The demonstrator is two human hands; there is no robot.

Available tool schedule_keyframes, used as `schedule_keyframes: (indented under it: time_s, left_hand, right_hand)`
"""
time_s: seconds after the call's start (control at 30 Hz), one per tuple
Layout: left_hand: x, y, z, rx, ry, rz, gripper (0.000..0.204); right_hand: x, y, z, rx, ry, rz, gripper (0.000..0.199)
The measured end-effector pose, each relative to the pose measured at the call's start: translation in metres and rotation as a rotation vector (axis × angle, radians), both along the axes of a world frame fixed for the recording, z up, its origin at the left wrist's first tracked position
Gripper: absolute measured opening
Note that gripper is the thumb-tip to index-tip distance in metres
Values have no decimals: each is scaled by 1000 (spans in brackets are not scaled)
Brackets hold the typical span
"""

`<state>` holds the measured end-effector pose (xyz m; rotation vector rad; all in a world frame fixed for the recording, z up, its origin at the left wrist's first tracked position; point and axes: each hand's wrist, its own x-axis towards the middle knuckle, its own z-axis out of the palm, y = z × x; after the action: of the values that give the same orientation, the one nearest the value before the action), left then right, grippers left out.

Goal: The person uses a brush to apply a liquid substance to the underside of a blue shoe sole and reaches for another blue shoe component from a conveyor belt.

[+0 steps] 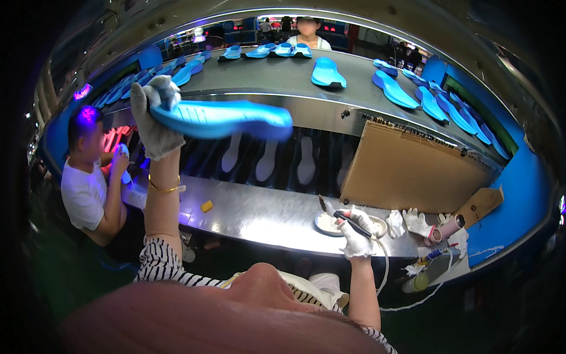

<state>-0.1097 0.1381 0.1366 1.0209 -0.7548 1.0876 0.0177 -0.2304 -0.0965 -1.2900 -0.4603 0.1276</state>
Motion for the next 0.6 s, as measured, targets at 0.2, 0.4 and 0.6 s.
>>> schedule_keyframes:
  time_s: [0.2, 0.4, 0.6]
  left_hand:
    - [37, -61, -68, 162, 246, -327, 45]
    - [46, -84, -115, 723, 605, -144, 48]
    - [74, -126, -211, 865, 1109, -22, 34]
  right_hand:
    - [-6, -7, 4, 7, -38, -47, 18]
    - [-8, -37, 1, 13, -37, -161, 18]
    - [3, -23, -40, 7, 217, -162, 18]
